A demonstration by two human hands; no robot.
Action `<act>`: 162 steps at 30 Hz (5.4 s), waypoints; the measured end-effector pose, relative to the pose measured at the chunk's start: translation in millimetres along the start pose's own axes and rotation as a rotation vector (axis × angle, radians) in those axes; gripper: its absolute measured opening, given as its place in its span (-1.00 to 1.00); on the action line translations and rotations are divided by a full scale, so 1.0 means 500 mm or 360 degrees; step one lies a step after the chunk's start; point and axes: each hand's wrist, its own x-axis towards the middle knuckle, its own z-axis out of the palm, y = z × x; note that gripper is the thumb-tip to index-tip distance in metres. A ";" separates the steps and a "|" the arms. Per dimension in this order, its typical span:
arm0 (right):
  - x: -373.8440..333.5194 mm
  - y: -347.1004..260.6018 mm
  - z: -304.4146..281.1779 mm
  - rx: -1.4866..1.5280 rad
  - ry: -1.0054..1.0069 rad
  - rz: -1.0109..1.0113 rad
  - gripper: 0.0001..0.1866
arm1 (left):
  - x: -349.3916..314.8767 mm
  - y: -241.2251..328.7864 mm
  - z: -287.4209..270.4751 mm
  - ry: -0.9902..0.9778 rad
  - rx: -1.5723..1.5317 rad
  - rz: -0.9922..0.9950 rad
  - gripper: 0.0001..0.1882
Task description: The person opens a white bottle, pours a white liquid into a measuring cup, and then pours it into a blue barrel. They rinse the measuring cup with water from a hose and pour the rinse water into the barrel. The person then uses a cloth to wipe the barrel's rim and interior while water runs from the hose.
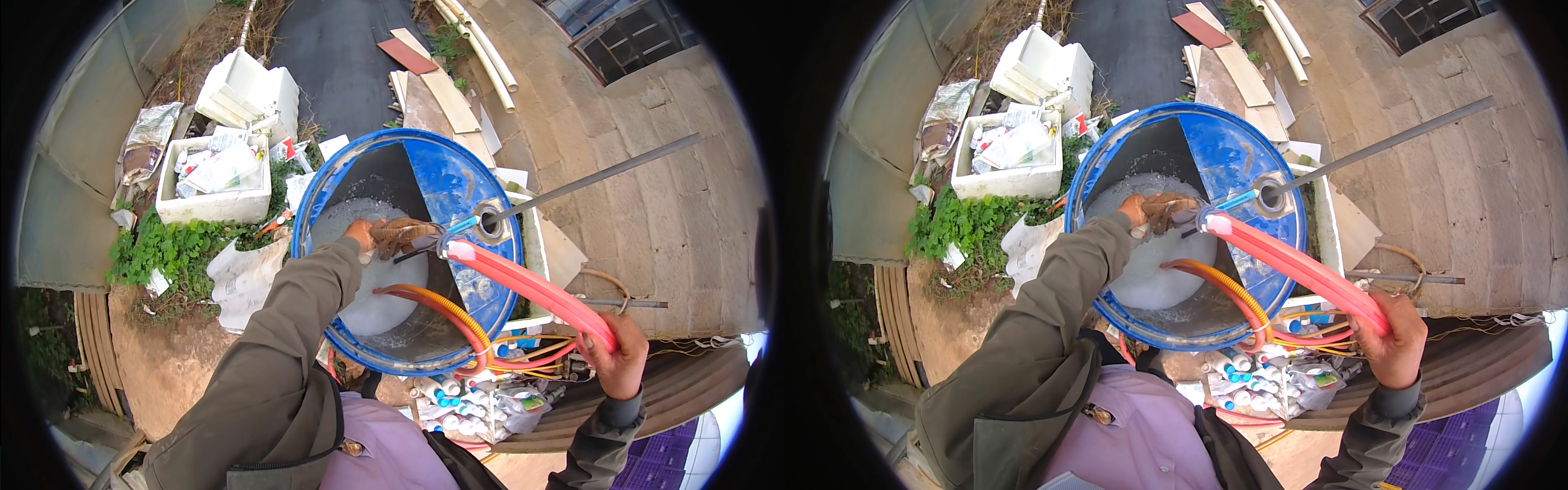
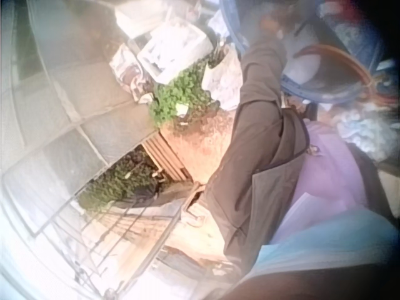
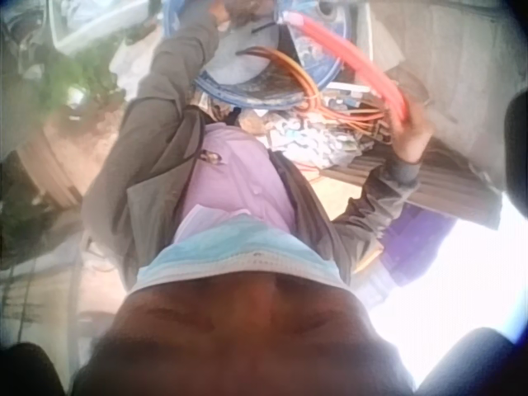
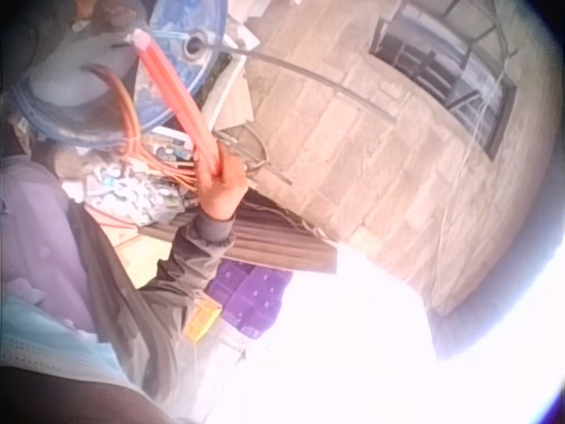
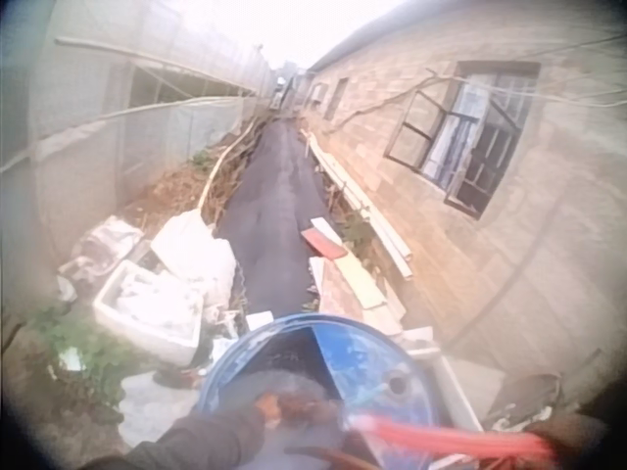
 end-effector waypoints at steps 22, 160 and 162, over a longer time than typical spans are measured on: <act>0.034 0.008 0.012 -0.0021 0.0060 -0.0010 -0.61 | -0.036 0.030 -0.002 0.0456 -0.0009 0.0060 -0.30; 0.178 0.004 0.276 -0.0145 -0.0442 -0.0025 -0.56 | -0.060 0.030 -0.006 0.0228 0.0284 0.0010 -0.45; 0.174 0.006 0.255 -0.0102 -0.0492 -0.0041 -0.59 | -0.059 0.032 -0.008 0.0252 0.0306 -0.0053 -0.45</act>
